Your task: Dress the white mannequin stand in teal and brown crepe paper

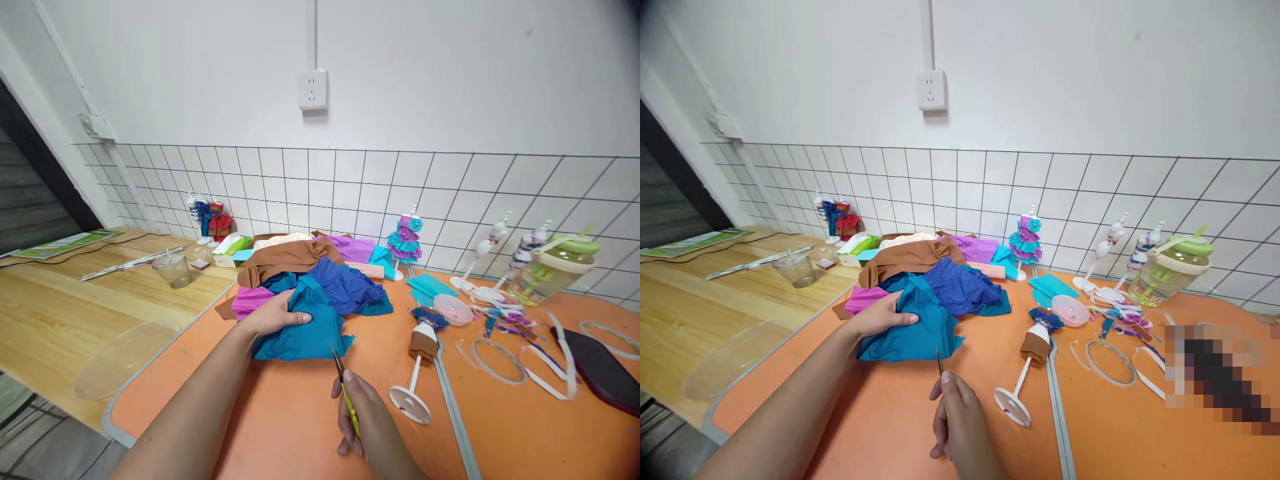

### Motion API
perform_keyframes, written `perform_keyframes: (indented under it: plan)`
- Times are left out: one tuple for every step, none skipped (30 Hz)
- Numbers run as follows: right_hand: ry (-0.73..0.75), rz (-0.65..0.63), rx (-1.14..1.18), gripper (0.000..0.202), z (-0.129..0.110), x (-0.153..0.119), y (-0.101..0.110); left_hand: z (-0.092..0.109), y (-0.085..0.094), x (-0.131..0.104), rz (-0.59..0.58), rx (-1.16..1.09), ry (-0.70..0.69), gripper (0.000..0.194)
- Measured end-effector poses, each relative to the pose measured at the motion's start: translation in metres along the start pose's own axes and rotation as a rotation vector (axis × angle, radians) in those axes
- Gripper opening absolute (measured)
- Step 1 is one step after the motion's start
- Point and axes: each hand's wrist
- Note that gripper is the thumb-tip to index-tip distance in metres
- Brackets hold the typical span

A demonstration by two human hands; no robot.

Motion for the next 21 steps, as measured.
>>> perform_keyframes:
  plan:
    - [-0.006, 0.009, -0.015, 0.07, -0.001, 0.0, 0.001, 0.0, 0.0, -0.001, -0.008, -0.006, 0.0, 0.063]
    - [-0.016, 0.007, -0.024, 0.07, -0.003, -0.001, 0.001, 0.0, 0.001, -0.001, -0.014, -0.009, 0.001, 0.062]
    - [-0.025, 0.001, -0.029, 0.069, -0.004, -0.002, 0.001, 0.0, 0.001, -0.001, -0.019, -0.009, 0.001, 0.062]
    - [-0.035, -0.006, -0.033, 0.069, -0.005, -0.002, 0.0, -0.001, 0.0, -0.001, -0.021, -0.006, 0.001, 0.061]
    - [-0.046, -0.012, -0.037, 0.07, -0.007, -0.003, -0.001, -0.002, 0.0, 0.0, -0.024, -0.006, 0.001, 0.06]
    - [-0.052, -0.009, -0.045, 0.07, -0.008, -0.004, -0.002, -0.002, -0.001, 0.001, -0.031, -0.008, 0.001, 0.06]
    - [-0.051, 0.001, -0.054, 0.071, -0.01, -0.004, -0.004, -0.003, -0.002, 0.001, -0.045, -0.013, 0.001, 0.06]
    - [-0.043, 0.016, -0.063, 0.072, -0.011, -0.005, -0.005, -0.004, -0.002, 0.002, -0.065, -0.017, 0.001, 0.059]
    - [-0.036, 0.026, -0.073, 0.072, -0.012, -0.006, -0.005, -0.005, -0.003, 0.003, -0.089, -0.019, 0.001, 0.058]
    - [-0.032, 0.029, -0.08, 0.073, -0.013, -0.006, -0.005, -0.005, -0.003, 0.004, -0.111, -0.018, 0.002, 0.057]
    - [-0.035, 0.023, -0.082, 0.073, -0.013, -0.006, -0.004, -0.006, -0.003, 0.005, -0.123, -0.014, 0.003, 0.057]
    - [-0.049, 0.015, -0.077, 0.072, -0.014, -0.006, -0.002, -0.006, -0.003, 0.005, -0.12, -0.01, 0.002, 0.058]
    - [-0.064, 0.01, -0.061, 0.07, -0.014, -0.006, 0.001, -0.006, -0.002, 0.005, -0.101, -0.005, 0.0, 0.059]
    - [-0.058, 0.021, -0.024, 0.067, -0.015, -0.006, 0.004, -0.006, -0.001, 0.005, -0.065, 0.004, -0.003, 0.06]
    - [-0.028, 0.047, 0.029, 0.063, -0.015, -0.006, 0.008, -0.005, 0.001, 0.004, -0.015, 0.019, -0.007, 0.062]
    - [0.022, 0.084, 0.089, 0.059, -0.016, -0.006, 0.011, -0.005, 0.003, 0.003, 0.037, 0.043, -0.011, 0.064]
    - [0.081, 0.119, 0.147, 0.057, -0.017, -0.006, 0.014, -0.005, 0.005, 0.003, 0.083, 0.073, -0.013, 0.065]
    - [0.138, 0.138, 0.191, 0.056, -0.018, -0.007, 0.016, -0.004, 0.007, 0.002, 0.115, 0.107, -0.013, 0.065]
    - [0.175, 0.136, 0.217, 0.055, -0.019, -0.007, 0.017, -0.004, 0.008, 0.001, 0.131, 0.139, -0.013, 0.066]
    - [0.187, 0.116, 0.225, 0.055, -0.019, -0.007, 0.016, -0.003, 0.009, 0.0, 0.13, 0.163, -0.012, 0.066]
    - [0.179, 0.074, 0.215, 0.054, -0.019, -0.008, 0.015, -0.003, 0.008, 0.0, 0.116, 0.177, -0.012, 0.065]
Point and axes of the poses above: each hand's wrist, its own x-axis towards the middle knuckle, its own y-axis out of the back of the hand, z = x × y, and after that the axes turned 12 degrees about -z, right-handed
